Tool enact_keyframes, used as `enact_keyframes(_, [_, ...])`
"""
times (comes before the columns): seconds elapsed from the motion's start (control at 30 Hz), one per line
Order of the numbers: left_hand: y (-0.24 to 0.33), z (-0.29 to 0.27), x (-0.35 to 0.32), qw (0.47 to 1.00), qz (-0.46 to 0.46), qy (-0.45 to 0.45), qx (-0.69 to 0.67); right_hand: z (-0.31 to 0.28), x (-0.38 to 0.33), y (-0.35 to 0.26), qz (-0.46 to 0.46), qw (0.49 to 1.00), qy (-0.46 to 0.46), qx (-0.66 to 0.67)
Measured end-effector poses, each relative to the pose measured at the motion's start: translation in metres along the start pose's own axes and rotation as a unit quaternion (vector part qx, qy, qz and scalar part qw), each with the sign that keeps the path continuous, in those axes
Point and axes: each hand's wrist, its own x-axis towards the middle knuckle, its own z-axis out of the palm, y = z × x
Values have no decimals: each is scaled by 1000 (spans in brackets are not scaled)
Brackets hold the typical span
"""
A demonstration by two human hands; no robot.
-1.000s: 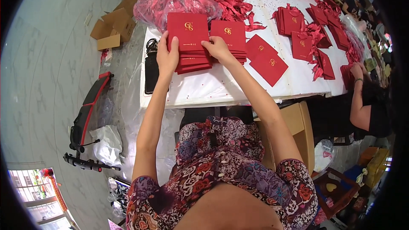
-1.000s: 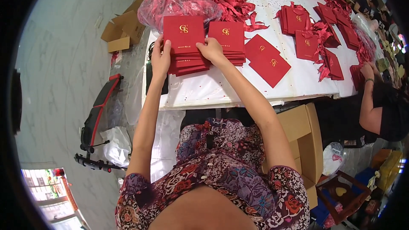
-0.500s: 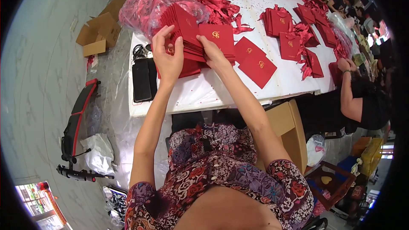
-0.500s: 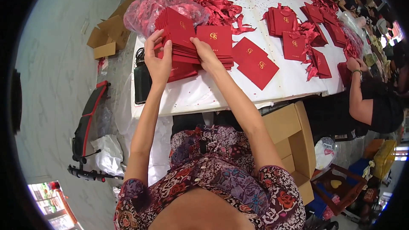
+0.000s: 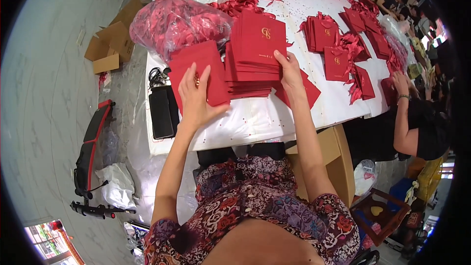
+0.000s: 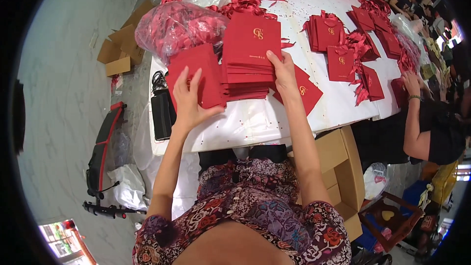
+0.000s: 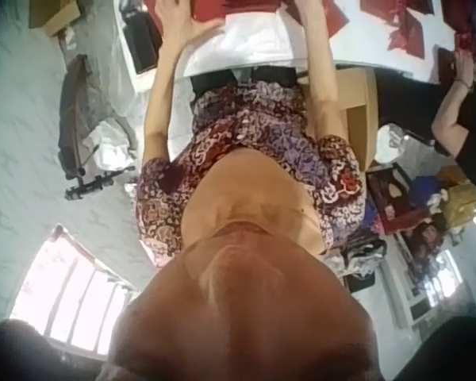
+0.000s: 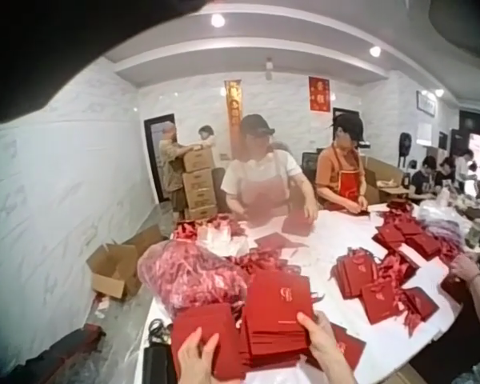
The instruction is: Package red envelopes into a cardboard box.
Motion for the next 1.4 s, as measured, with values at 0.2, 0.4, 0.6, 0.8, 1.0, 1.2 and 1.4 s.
enact_keyframes(0.2, [-42,7,2,994,-34,-103,20,13,-6,55,-267,831,101,-478])
enact_keyframes(0.4, [-34,10,11,991,-4,-116,61,17,-16,63,-213,755,94,-613])
enact_keyframes(0.6, [-24,1,15,992,15,-116,41,2,-11,60,-241,756,38,-607])
enact_keyframes(0.8, [18,22,13,989,102,-24,-101,-56,24,21,-309,777,50,-546])
enact_keyframes(1.0, [71,114,-62,953,97,-140,-251,-44,129,17,-306,756,-100,-571])
enact_keyframes(1.2, [79,134,-79,960,76,-159,-215,-7,217,32,-273,653,-248,-661])
enact_keyframes(1.4, [78,131,-76,963,50,-143,-225,6,247,53,-136,634,-263,-714])
